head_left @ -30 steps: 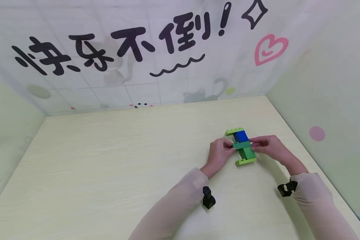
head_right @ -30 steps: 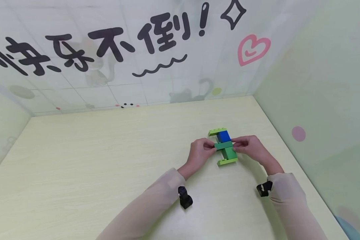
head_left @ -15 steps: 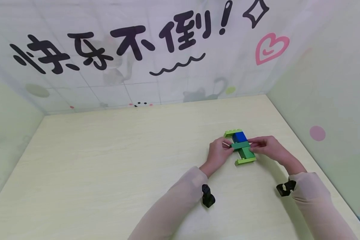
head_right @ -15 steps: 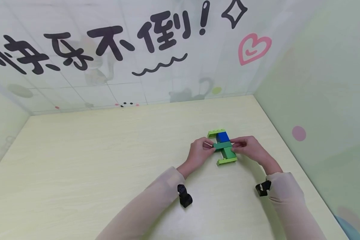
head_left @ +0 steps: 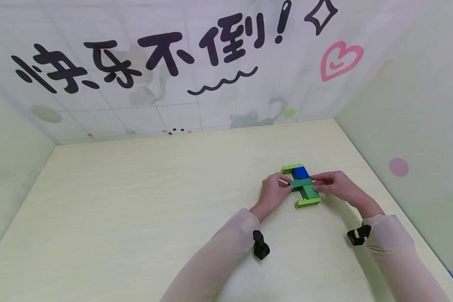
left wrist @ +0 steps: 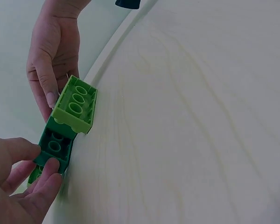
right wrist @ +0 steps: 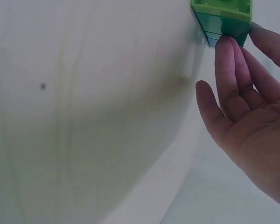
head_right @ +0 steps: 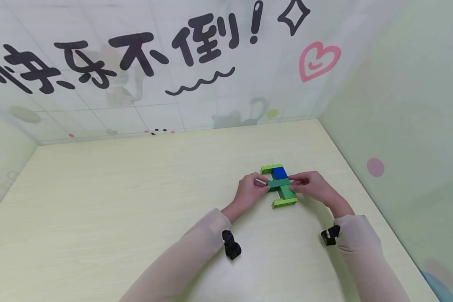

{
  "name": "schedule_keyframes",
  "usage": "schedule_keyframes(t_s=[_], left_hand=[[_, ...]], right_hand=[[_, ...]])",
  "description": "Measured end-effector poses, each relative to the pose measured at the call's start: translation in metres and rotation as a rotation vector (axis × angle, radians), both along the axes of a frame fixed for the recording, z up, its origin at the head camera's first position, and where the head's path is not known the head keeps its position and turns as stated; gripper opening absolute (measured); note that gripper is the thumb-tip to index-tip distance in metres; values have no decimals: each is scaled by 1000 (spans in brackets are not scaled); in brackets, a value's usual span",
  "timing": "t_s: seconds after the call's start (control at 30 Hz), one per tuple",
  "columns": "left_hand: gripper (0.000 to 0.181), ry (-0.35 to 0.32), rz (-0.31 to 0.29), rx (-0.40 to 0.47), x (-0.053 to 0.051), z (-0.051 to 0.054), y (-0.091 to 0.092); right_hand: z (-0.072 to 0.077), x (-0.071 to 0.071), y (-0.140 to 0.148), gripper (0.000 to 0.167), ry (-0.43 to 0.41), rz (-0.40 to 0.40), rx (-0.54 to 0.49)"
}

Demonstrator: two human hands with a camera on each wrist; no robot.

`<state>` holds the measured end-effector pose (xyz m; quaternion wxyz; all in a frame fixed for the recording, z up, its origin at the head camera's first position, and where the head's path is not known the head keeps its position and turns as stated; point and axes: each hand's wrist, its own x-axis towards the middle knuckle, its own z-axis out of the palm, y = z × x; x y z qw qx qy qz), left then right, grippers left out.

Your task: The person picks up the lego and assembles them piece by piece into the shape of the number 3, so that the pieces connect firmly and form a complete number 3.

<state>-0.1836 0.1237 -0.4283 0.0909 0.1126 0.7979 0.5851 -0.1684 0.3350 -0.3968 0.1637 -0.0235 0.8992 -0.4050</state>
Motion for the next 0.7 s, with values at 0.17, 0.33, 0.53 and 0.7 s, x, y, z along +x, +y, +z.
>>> schedule_keyframes(t_s=[0.17, 0.33, 0.53, 0.7], left_hand=[[13, -35, -39, -30, -2, 2, -4], [16, -53, -67, -83, -8, 3, -17], [19, -40, -65, -113, -16, 10, -44], [27, 37, -38, -153, -23, 15, -74]], right_hand=[[1, 2, 5, 53, -7, 13, -9], [3, -1, 14, 52, -28, 5, -27], [6, -16, 24, 53, 17, 1, -28], [12, -35, 27, 59, 58, 37, 19]])
